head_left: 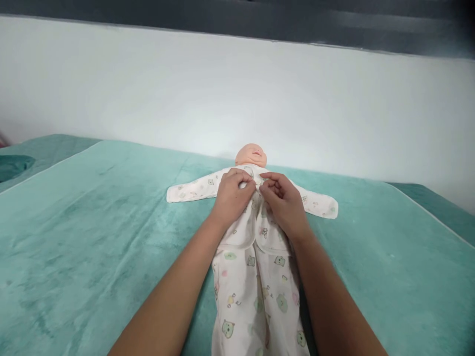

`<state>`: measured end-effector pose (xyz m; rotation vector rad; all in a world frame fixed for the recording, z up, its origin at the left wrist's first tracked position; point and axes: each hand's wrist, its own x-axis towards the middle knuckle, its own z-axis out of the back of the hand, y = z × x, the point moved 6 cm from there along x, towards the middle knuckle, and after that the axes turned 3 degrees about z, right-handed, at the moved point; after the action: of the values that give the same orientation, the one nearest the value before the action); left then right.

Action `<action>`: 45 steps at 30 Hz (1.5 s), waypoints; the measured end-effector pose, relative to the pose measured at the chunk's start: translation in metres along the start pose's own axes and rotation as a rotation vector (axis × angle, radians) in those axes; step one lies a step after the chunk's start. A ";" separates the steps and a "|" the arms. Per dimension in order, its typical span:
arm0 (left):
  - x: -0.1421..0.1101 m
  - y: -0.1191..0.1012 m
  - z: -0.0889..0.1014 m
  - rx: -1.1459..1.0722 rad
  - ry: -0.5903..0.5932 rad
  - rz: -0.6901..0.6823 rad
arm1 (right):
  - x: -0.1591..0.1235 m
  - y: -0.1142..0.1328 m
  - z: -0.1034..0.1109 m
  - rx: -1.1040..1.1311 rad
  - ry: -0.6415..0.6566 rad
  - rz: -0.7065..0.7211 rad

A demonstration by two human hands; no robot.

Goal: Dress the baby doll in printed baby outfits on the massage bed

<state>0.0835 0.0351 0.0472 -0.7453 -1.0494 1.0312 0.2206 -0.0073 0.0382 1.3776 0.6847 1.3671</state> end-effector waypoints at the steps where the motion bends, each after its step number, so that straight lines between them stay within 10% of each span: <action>1: 0.000 0.002 0.001 -0.010 -0.024 0.005 | 0.000 -0.002 0.003 0.057 -0.042 -0.017; 45: -0.033 0.003 0.003 0.272 -0.066 -0.182 | 0.006 -0.006 0.009 -0.255 -0.172 -0.085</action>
<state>0.0747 0.0051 0.0344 -0.3908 -0.9892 1.0209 0.2314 -0.0026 0.0366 1.2306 0.4332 1.2068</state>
